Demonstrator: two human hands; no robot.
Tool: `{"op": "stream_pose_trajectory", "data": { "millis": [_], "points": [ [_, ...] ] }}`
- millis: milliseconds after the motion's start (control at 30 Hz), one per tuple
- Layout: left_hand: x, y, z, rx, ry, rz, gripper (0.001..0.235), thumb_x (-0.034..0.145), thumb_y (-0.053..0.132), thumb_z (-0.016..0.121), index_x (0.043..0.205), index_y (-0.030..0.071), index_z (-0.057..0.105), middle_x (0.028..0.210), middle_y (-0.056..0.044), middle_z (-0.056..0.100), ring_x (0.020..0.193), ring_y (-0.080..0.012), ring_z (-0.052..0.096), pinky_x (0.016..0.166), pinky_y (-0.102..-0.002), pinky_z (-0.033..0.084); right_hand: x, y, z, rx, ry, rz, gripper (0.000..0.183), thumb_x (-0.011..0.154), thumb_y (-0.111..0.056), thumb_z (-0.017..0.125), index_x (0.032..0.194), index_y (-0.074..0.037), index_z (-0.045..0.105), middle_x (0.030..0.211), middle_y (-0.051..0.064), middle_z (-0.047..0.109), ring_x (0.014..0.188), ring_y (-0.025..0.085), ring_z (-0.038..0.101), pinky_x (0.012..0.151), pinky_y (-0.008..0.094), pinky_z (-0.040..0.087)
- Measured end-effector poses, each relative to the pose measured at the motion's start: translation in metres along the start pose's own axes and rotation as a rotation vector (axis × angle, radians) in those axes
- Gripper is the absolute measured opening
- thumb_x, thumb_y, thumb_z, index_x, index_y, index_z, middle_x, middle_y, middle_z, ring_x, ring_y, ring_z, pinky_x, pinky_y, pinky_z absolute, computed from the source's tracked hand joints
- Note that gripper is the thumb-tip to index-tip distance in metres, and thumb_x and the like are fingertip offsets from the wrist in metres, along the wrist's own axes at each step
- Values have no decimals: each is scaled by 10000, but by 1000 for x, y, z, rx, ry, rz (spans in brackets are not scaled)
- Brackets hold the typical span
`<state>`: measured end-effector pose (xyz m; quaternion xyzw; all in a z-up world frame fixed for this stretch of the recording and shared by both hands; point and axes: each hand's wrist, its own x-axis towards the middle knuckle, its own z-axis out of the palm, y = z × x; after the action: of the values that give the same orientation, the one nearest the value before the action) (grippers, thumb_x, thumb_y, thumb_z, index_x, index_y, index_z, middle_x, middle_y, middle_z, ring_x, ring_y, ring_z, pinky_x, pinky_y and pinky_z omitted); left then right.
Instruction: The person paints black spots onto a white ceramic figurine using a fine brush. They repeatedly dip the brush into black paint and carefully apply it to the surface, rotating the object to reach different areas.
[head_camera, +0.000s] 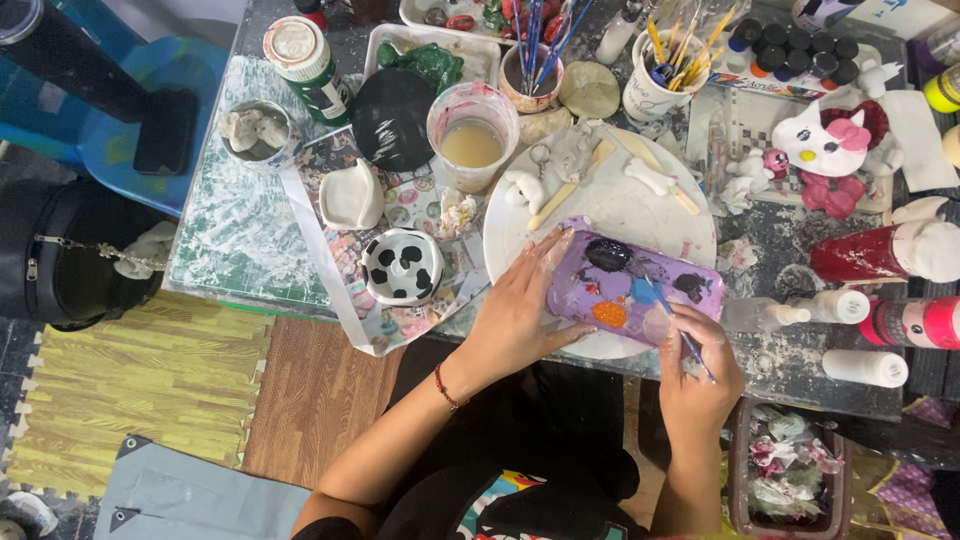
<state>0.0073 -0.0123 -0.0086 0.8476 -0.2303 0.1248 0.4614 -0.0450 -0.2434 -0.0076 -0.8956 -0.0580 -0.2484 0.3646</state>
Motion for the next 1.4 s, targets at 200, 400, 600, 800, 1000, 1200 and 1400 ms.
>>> {"op": "stream_pose_trajectory", "data": {
  "millis": [200,400,600,800,1000,1200,1400],
  "points": [
    [1,2,-1,-12,9,-3,1047,750,348,911,1546,-14,334,1550,-234,463,1447,-382,475,1237,-486,381,0,3,-1,23,-14,-74,155,985,85,664,1101,-10,623,1197,150,722,1105,245,733,898,307,587],
    [2,3,-2,-11,12,-7,1032,758,345,912,1541,-12,341,1533,-231,481,1445,-377,481,1233,-477,389,1,7,2,65,-7,-32,169,993,92,650,1134,-1,635,1217,152,721,1142,242,724,944,318,574],
    [2,2,-2,-15,8,-13,1027,768,347,909,1544,-14,340,1529,-229,487,1441,-375,489,1224,-456,403,2,7,3,54,2,-6,164,993,83,657,1131,-3,644,1211,150,725,1119,249,728,924,319,578],
    [2,3,-3,-11,8,-27,1026,762,354,906,1543,-6,347,1529,-230,486,1431,-376,494,1212,-445,413,6,0,3,-55,12,-76,173,978,78,683,1124,-9,653,1205,147,727,1119,295,730,957,367,571],
    [3,7,-4,-14,5,-33,1026,752,351,908,1543,11,349,1533,-220,484,1420,-381,499,1218,-459,392,-3,1,-1,-31,42,-23,136,996,47,688,1112,-9,643,1204,147,736,1048,227,707,902,324,551],
    [14,15,-5,-112,26,17,646,804,238,862,1365,87,580,1420,-116,582,1346,-337,554,1202,-475,401,-22,25,-14,281,183,85,112,1109,-1,604,1203,12,546,1107,184,698,951,152,637,855,269,514],
    [36,21,10,-114,90,108,179,825,174,849,899,87,711,1099,-6,721,1221,-261,638,1109,-464,466,-34,33,-29,435,328,145,116,1189,-103,505,1201,-14,432,1064,205,679,816,140,604,708,275,495]
  ]
}}
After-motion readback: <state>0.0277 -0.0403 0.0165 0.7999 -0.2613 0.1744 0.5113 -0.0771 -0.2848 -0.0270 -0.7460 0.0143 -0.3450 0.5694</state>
